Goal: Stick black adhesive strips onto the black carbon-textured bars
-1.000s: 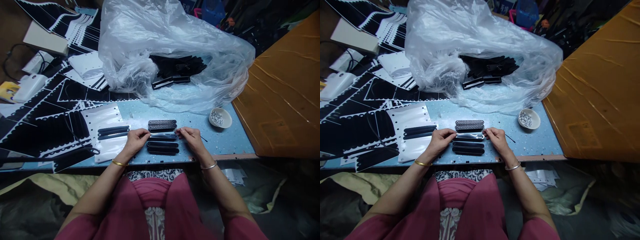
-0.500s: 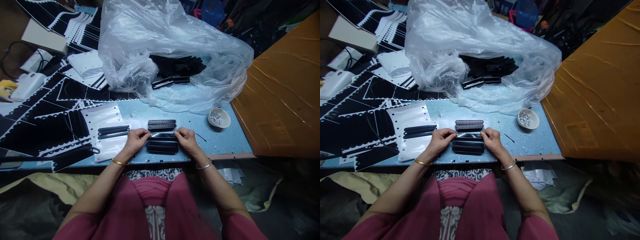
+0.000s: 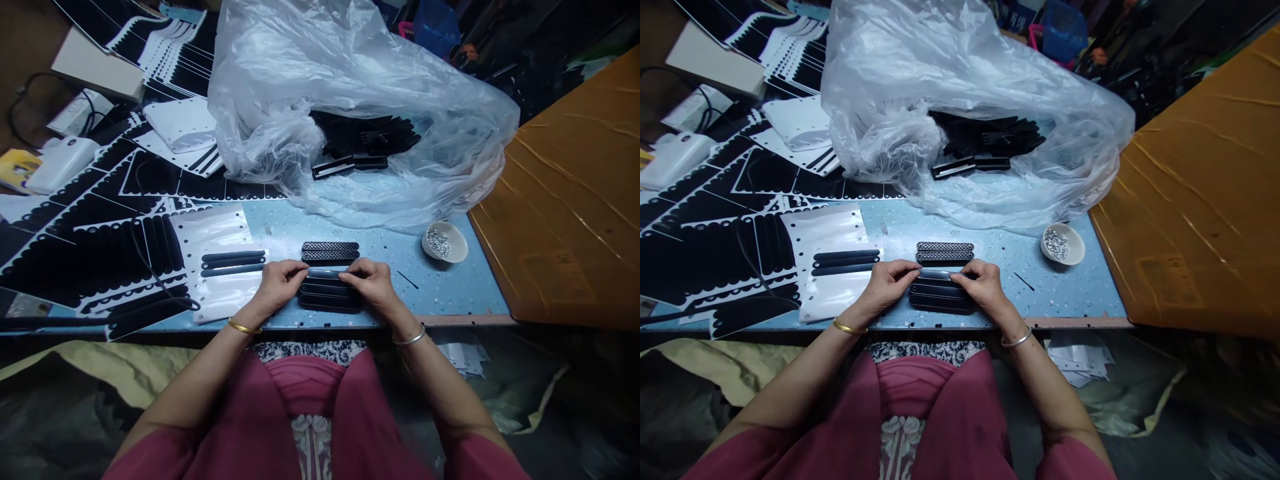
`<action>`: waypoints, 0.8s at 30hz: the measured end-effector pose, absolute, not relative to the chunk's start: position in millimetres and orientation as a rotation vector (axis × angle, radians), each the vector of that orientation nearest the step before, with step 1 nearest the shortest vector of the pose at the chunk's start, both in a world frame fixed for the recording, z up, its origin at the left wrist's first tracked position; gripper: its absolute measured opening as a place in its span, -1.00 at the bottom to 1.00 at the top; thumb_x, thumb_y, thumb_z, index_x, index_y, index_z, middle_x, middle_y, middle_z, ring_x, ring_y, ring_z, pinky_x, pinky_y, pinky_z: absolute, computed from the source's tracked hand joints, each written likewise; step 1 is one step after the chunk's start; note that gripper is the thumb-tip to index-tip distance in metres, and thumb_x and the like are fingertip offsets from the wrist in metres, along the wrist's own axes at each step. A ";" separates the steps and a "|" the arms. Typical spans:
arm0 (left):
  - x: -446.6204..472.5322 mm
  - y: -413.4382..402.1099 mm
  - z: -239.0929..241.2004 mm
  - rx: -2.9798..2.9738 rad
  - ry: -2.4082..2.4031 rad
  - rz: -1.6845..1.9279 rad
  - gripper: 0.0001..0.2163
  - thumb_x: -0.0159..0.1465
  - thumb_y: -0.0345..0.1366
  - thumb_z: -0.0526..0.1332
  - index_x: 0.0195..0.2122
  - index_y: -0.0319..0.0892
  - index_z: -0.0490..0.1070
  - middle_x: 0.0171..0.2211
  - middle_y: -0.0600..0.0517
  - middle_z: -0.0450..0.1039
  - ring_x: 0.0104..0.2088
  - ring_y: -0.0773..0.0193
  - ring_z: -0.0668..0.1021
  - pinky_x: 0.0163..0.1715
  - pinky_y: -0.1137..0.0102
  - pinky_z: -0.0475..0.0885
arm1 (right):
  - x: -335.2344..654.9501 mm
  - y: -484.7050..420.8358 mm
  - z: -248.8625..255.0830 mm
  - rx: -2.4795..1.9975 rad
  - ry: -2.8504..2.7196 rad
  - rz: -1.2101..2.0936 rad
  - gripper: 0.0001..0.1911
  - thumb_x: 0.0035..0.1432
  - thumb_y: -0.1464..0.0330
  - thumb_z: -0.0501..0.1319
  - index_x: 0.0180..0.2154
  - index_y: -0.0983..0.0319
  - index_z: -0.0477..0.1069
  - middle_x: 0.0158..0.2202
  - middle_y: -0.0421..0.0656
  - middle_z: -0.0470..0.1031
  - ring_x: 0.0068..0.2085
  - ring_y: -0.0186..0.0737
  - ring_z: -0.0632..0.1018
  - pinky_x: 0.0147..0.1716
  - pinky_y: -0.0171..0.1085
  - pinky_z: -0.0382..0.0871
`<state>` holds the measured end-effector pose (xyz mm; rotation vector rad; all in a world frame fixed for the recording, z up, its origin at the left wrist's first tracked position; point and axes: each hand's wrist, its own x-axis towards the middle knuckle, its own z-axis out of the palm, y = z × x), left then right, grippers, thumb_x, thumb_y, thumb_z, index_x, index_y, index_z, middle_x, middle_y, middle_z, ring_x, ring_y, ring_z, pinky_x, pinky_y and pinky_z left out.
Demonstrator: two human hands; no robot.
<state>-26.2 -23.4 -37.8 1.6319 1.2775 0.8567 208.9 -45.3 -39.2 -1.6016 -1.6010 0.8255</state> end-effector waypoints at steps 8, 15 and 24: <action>-26.9 -22.7 -38.6 1.607 1.269 0.868 -0.87 0.15 -0.35 0.27 -0.34 -0.19 0.62 -0.42 -0.03 0.64 -0.40 0.19 0.63 -0.31 0.37 0.51 | 206.9 -43.7 -41.5 -1.603 -1.607 0.784 -0.68 0.08 0.23 0.27 -0.64 0.21 0.39 -0.60 -0.19 0.43 -0.52 -0.30 0.44 -0.48 -0.29 0.27; -26.0 -23.6 -41.2 1.608 1.299 0.832 -0.85 0.16 -0.33 0.26 -0.32 -0.22 0.62 -0.38 -0.05 0.64 -0.37 0.18 0.63 -0.32 0.38 0.48 | 204.1 -45.3 -39.6 -1.676 -1.684 0.641 -0.56 0.23 0.15 0.10 -0.62 0.22 0.39 -0.62 -0.19 0.40 -0.55 -0.32 0.41 -0.50 -0.30 0.23; -27.2 -23.6 -40.9 1.591 1.285 0.824 -0.85 0.15 -0.32 0.27 -0.33 -0.21 0.63 -0.37 -0.07 0.64 -0.35 0.14 0.64 -0.28 0.34 0.48 | 194.6 -40.1 -50.2 -1.729 -1.735 0.521 -0.46 0.17 0.03 0.16 -0.72 0.19 0.32 -0.66 -0.16 0.40 -0.55 -0.30 0.41 -0.49 -0.28 0.24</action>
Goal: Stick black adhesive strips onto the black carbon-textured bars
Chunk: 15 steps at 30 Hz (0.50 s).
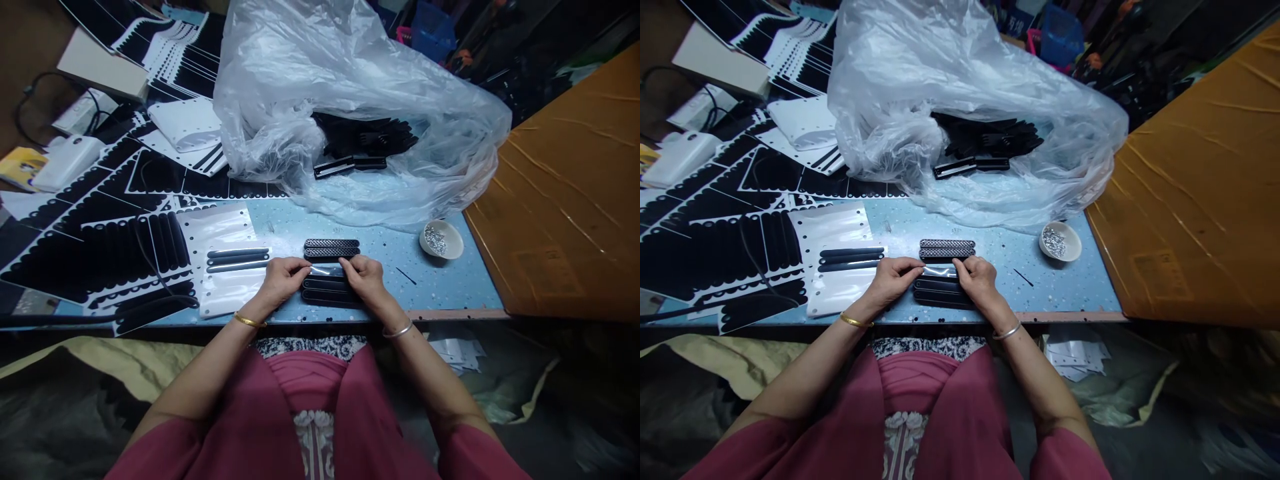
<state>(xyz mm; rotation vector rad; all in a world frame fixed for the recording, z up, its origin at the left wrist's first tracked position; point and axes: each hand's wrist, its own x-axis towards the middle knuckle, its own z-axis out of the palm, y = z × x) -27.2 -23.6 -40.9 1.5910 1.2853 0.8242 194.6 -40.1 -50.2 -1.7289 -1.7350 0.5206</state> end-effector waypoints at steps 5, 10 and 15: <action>-28.4 -19.8 -43.0 1.537 1.279 0.821 -0.80 0.18 -0.35 0.21 -0.28 -0.23 0.63 -0.36 -0.09 0.64 -0.37 0.14 0.65 -0.31 0.33 0.52 | 213.5 -51.5 -37.8 -1.694 -1.374 0.682 -0.50 0.23 0.03 0.10 -0.54 0.24 0.50 -0.55 -0.13 0.55 -0.47 -0.24 0.54 -0.41 -0.27 0.37; -34.4 -28.0 -25.3 1.522 1.264 0.924 -0.70 0.24 -0.31 0.16 -0.08 -0.26 0.56 -0.22 -0.13 0.63 -0.41 0.19 0.65 -0.40 0.36 0.55 | 226.7 -85.3 -10.8 -1.682 -1.174 0.563 -0.57 0.26 0.10 0.11 -0.44 0.25 0.52 -0.47 -0.09 0.59 -0.39 -0.18 0.59 -0.40 -0.24 0.44; -85.3 -55.0 16.2 1.958 1.380 1.108 -0.69 0.24 -0.22 0.25 -0.02 -0.16 0.52 -0.11 -0.10 0.60 -0.18 0.12 0.64 -0.14 0.26 0.53 | 176.4 -128.4 9.4 -1.417 -1.704 0.416 -0.74 0.26 0.35 0.15 -0.47 0.22 0.47 -0.52 -0.15 0.52 -0.47 -0.28 0.52 -0.44 -0.29 0.38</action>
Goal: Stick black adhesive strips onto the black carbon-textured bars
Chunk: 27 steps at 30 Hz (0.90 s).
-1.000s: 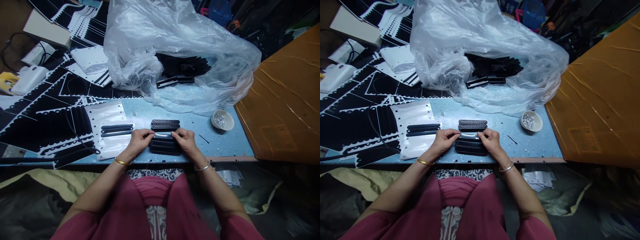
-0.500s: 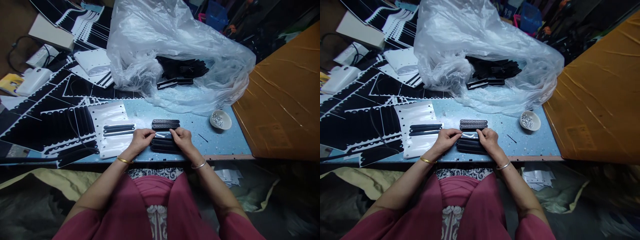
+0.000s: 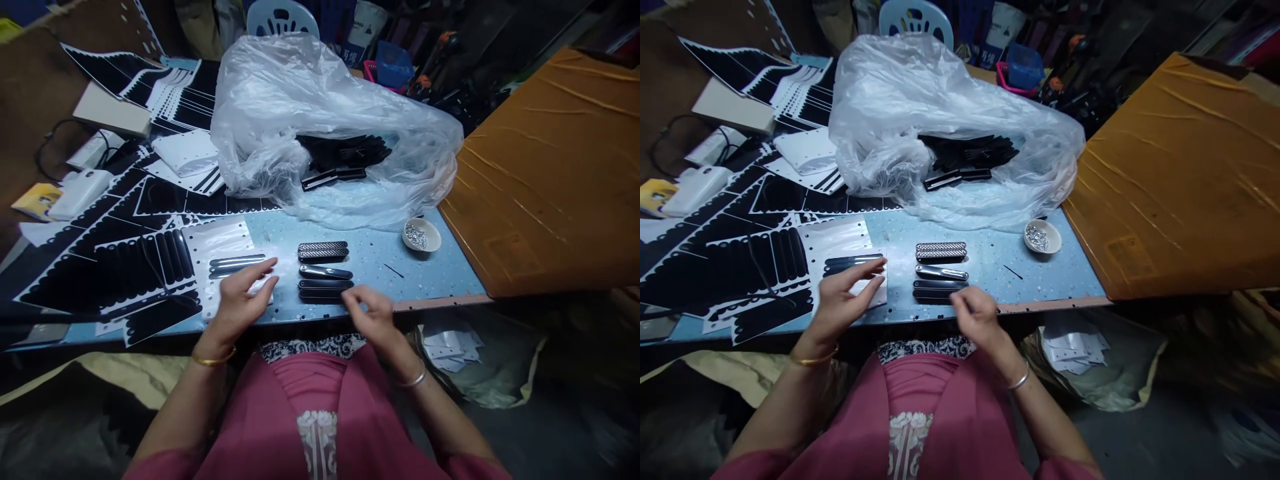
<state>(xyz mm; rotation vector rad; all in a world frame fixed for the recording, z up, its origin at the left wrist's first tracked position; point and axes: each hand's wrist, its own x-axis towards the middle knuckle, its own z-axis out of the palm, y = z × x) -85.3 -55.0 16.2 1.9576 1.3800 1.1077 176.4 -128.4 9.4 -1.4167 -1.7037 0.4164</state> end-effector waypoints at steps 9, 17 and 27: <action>-171.1 -121.3 -44.9 2.553 1.603 0.544 -0.72 0.28 -0.18 0.19 -0.04 -0.10 0.53 0.05 -0.17 0.51 0.17 -0.26 0.40 0.01 -0.07 0.31 | 51.0 -99.3 9.1 -1.037 -2.338 0.434 -0.81 0.25 0.42 0.09 -0.23 0.29 0.48 -0.14 0.06 0.54 -0.09 -0.05 0.49 -0.11 -0.08 0.38; -152.8 -179.9 -29.5 1.994 1.633 1.074 -0.82 0.20 -0.28 0.29 -0.19 -0.15 0.58 -0.14 -0.14 0.61 -0.02 -0.01 0.59 0.01 0.10 0.44 | 13.2 -62.9 -37.7 -1.239 -2.586 0.421 -0.51 0.21 0.19 0.22 0.05 0.40 0.41 0.17 0.23 0.37 0.22 0.29 0.30 -0.02 0.11 0.23; -171.6 -156.5 -26.1 0.656 1.652 1.171 -0.75 -0.04 -0.22 0.42 -0.42 -0.26 0.47 -0.67 0.10 0.43 -0.69 0.36 0.45 -0.72 0.53 0.28 | 29.8 -104.5 -53.8 -1.044 -2.426 0.304 -0.54 0.20 0.09 0.21 -0.02 0.29 0.47 0.08 0.10 0.49 0.16 0.20 0.40 -0.03 -0.01 0.19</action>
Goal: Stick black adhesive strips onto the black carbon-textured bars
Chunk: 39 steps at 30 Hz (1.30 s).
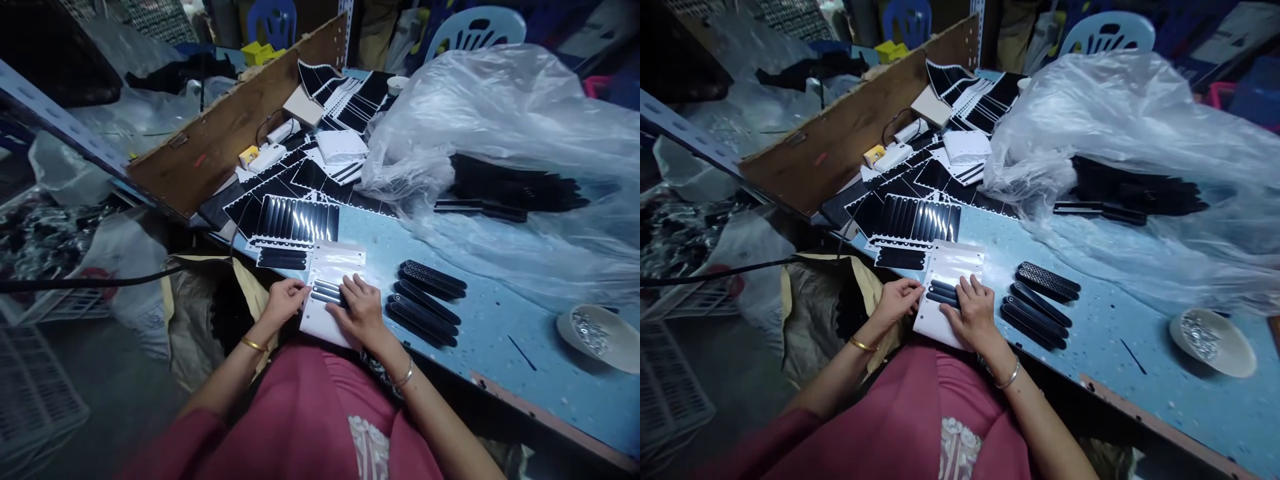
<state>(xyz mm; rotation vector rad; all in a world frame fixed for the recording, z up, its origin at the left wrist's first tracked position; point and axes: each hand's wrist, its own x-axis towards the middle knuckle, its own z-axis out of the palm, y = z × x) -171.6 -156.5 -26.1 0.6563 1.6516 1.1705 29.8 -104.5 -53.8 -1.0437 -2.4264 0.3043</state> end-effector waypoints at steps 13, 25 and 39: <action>-134.5 -173.9 -24.6 0.163 1.221 1.365 -0.65 -0.21 -0.36 0.51 -0.38 -0.35 0.54 -0.47 -0.02 0.55 -0.51 0.34 0.51 -0.44 0.45 0.36 | 37.1 -118.3 -59.2 -1.010 -2.294 0.285 -0.60 0.21 0.17 0.22 -0.01 0.27 0.47 0.05 0.07 0.52 0.15 0.17 0.44 0.00 0.02 0.26; -127.5 -141.5 -1.7 0.450 1.063 1.296 -0.78 -0.11 -0.28 0.46 -0.45 -0.28 0.58 -0.51 0.01 0.52 -0.50 0.32 0.48 -0.43 0.44 0.32 | 36.2 -98.3 -40.4 -0.973 -2.135 0.757 -0.72 0.22 0.24 0.15 -0.12 0.15 0.56 -0.14 -0.03 0.62 -0.03 0.01 0.58 -0.03 0.00 0.44; -118.5 -139.0 -10.7 0.364 1.070 1.246 -0.72 -0.14 -0.28 0.49 -0.42 -0.29 0.55 -0.55 0.04 0.47 -0.56 0.38 0.43 -0.51 0.49 0.28 | 28.5 -97.6 -33.7 -1.059 -2.000 0.951 -0.68 0.32 0.26 0.04 -0.06 0.13 0.52 -0.16 -0.09 0.62 -0.16 -0.12 0.60 -0.15 -0.16 0.48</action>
